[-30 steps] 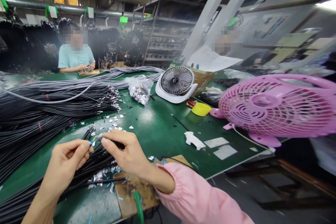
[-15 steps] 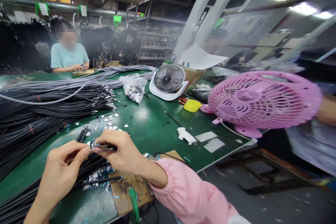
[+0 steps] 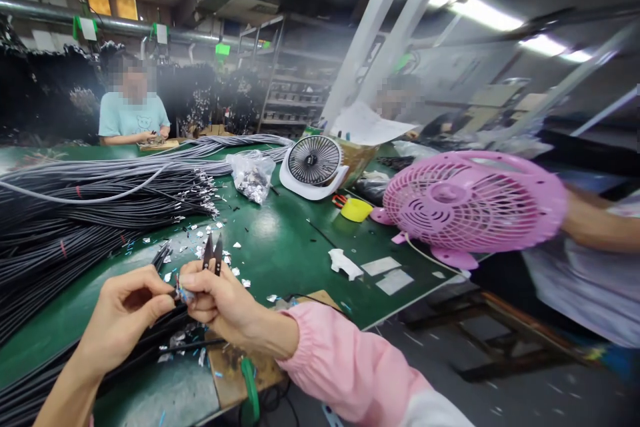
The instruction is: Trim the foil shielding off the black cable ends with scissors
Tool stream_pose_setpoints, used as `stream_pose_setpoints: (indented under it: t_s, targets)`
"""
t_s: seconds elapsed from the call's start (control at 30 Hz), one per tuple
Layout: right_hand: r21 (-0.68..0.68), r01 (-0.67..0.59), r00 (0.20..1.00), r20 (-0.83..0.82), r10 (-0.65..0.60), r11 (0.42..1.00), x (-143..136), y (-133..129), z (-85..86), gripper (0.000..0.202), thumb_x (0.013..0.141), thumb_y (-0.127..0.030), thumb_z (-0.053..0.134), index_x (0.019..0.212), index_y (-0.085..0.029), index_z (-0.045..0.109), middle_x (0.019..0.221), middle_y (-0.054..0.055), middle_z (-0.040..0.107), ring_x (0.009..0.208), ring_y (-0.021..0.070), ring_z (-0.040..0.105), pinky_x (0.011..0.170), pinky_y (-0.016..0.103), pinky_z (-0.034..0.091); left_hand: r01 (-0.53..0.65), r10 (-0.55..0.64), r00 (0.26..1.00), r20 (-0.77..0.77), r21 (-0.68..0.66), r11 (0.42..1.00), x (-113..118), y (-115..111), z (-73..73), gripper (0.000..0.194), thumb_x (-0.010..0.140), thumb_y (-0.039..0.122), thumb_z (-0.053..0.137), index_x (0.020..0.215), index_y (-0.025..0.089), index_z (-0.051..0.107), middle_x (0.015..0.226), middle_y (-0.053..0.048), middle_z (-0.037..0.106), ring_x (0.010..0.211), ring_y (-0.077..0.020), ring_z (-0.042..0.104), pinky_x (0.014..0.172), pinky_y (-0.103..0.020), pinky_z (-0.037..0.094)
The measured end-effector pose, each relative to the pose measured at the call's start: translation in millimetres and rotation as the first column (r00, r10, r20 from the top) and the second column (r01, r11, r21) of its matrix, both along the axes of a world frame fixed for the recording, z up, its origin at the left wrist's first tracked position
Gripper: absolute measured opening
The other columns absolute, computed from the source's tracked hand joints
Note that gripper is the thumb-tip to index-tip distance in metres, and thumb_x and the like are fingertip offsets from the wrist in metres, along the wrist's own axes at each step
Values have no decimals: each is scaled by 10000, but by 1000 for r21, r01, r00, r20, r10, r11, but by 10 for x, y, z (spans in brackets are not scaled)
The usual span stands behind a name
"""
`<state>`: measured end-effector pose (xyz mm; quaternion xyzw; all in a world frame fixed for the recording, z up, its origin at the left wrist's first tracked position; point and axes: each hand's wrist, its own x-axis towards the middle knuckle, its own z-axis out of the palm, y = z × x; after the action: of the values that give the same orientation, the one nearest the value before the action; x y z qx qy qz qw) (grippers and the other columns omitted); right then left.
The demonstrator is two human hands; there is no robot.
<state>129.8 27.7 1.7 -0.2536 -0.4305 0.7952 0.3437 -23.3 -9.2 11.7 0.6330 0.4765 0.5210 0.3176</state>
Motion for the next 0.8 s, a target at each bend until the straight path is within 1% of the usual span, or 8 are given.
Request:
stream_pose_setpoints:
  t_s: [0.13, 0.2, 0.3, 0.37, 0.5, 0.67, 0.73, 0.8]
  targets:
    - [264, 101, 989, 79, -126, 959, 22, 28, 33, 262, 678, -314, 568, 537, -232, 362, 453, -105, 261, 410, 58, 210, 405, 222, 180, -7, 6, 1000, -23, -34, 999, 16, 19, -23, 393, 648, 540, 753, 494, 184, 689, 482, -17, 559, 461, -120, 474, 427, -215, 385]
    - [579, 152, 957, 117, -266, 801, 59, 85, 15, 252, 683, -294, 552, 514, -227, 377, 496, -70, 326, 459, 77, 277, 444, 240, 223, -19, 17, 999, -41, -58, 998, 26, 31, -38, 392, 655, 534, 731, 503, 175, 689, 484, -17, 568, 462, -120, 476, 428, -214, 383]
    - [782, 185, 911, 91, -403, 595, 70, 139, -15, 138, 634, -247, 598, 538, -207, 507, 552, -32, 441, 534, 96, 354, 512, 260, 259, -76, 72, 996, -47, -95, 993, 50, 43, -66, 362, 662, 497, 703, 513, 169, 672, 484, -12, 577, 462, -117, 475, 429, -208, 382]
    - [740, 226, 897, 95, -431, 633, 38, 137, 0, 180, 655, -279, 588, 526, -213, 481, 521, -35, 431, 507, 96, 359, 494, 253, 274, -95, 92, 995, -37, -101, 990, 64, 40, -75, 326, 658, 464, 700, 523, 169, 661, 493, -8, 579, 474, -119, 482, 435, -207, 382]
    - [280, 313, 943, 26, -333, 908, 40, 191, 139, 296, 622, -354, 621, 477, -231, 395, 407, -89, 322, 367, 48, 218, 366, 214, 196, -61, 64, 997, 34, -100, 993, 39, 14, -76, 302, 637, 421, 726, 505, 184, 592, 484, 19, 527, 464, -109, 454, 426, -204, 368]
    - [293, 612, 777, -46, -628, 735, 194, 371, 200, 425, 632, -491, 669, 486, -223, 372, 416, -90, 355, 361, 30, 213, 358, 198, 155, -106, 110, 993, 52, -63, 992, -49, 21, -162, 386, 632, 488, 764, 494, 181, 576, 484, 31, 489, 457, -91, 400, 419, -198, 337]
    - [436, 371, 871, 142, -470, 820, 193, 354, 149, 410, 648, -497, 703, 475, -191, 493, 407, -64, 400, 383, 52, 312, 385, 213, 226, -131, 135, 988, 68, -65, 989, -61, 34, -202, 418, 658, 541, 748, 516, 180, 593, 492, 29, 491, 454, -89, 387, 412, -200, 324]
    - [553, 269, 892, 166, -420, 789, 160, 282, 106, 333, 695, -424, 680, 514, -176, 551, 457, -58, 414, 452, 67, 354, 440, 222, 269, -138, 143, 987, 67, -75, 988, -58, 39, -208, 424, 649, 562, 752, 530, 178, 615, 492, 27, 498, 452, -90, 390, 409, -201, 321]
